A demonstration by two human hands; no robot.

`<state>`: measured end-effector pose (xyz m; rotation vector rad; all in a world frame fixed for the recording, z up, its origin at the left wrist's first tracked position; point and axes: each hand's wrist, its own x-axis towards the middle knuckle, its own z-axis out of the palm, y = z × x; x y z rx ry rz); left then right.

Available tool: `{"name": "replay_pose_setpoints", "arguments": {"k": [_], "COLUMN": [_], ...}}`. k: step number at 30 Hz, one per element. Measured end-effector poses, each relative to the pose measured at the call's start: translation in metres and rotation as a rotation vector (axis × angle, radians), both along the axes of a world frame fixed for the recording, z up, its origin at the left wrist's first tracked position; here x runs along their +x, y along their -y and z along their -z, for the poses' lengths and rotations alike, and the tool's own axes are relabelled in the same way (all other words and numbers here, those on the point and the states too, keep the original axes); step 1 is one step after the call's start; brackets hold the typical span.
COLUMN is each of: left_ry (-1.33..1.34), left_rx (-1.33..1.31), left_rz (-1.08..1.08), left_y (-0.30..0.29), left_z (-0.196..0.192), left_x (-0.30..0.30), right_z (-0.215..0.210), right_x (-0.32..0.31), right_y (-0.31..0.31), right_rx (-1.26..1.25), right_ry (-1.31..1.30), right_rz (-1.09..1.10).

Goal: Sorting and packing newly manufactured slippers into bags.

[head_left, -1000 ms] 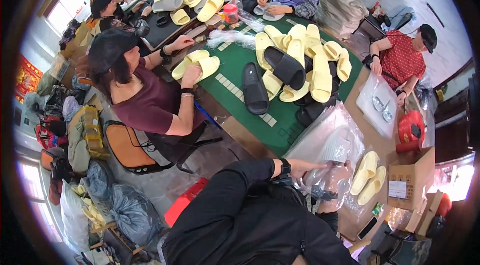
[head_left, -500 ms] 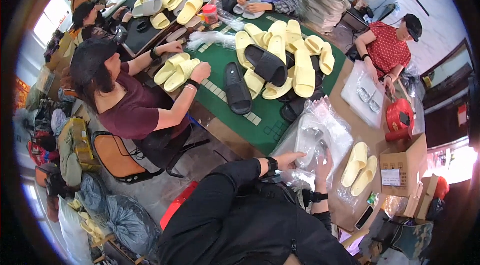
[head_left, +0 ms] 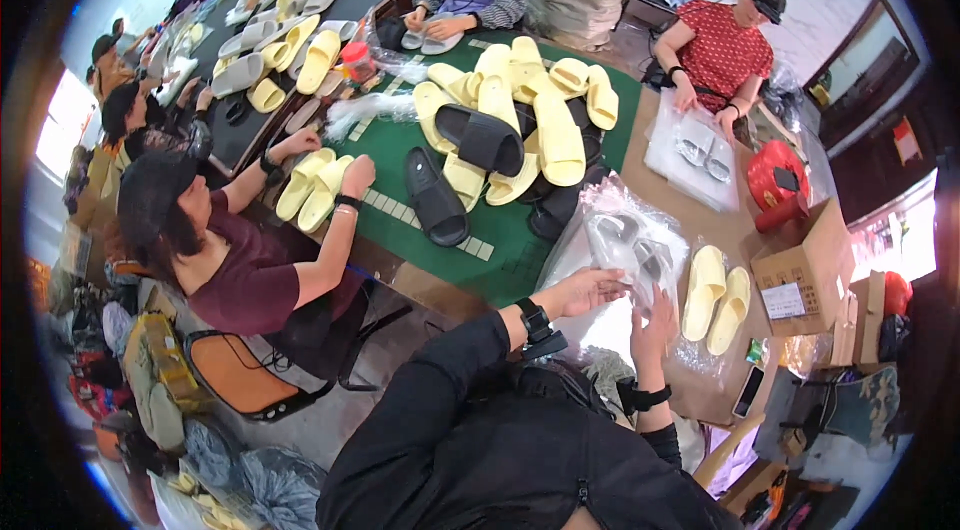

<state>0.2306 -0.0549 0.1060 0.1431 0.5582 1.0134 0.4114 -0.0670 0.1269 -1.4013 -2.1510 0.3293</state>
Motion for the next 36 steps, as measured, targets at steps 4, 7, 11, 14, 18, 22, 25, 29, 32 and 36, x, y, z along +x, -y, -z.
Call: {"name": "replay_pose_setpoints", "arguments": {"k": [4, 7, 11, 14, 18, 22, 25, 29, 32, 36], "left_ry": [0.052, 0.075, -0.187, -0.303, -0.015, -0.204, -0.285, -0.269, -0.412, -0.342], "left_rx": [0.018, 0.057, 0.088, 0.155, 0.223, 0.274, 0.315, 0.263, 0.299, 0.280], "left_rz": [-0.033, 0.033, 0.123, 0.157, 0.076, 0.045, 0.042, 0.089, 0.227, 0.293], "left_y": [-0.002, -0.006, -0.001, -0.002, -0.005, -0.005, -0.005, 0.003, 0.015, 0.024], "left_z": [-0.001, -0.005, -0.014, -0.008, -0.007, -0.045, -0.053, -0.051, -0.033, -0.028], "left_x": [-0.006, -0.006, -0.010, -0.013, -0.025, -0.028, -0.027, -0.019, -0.020, -0.025], "right_z": [-0.030, -0.003, -0.016, -0.027, -0.026, -0.031, -0.049, -0.061, -0.076, -0.067], "right_x": [-0.009, 0.014, 0.007, 0.001, 0.003, 0.007, 0.001, 0.000, 0.000, 0.000], "right_y": [0.011, 0.007, 0.002, 0.001, -0.003, -0.005, -0.002, 0.001, -0.008, -0.001], "right_rx": [0.186, 0.141, 0.299, 0.389, 0.384, 0.421, 0.574, 0.511, 0.235, -0.032], "right_ry": [0.255, 0.131, 0.087, 0.144, 0.083, 0.064, 0.124, 0.350, 0.322, -0.166], "right_rz": [-0.080, -0.030, -0.024, 0.019, 0.007, 0.033, 0.078, 0.187, 0.086, 0.129]}}
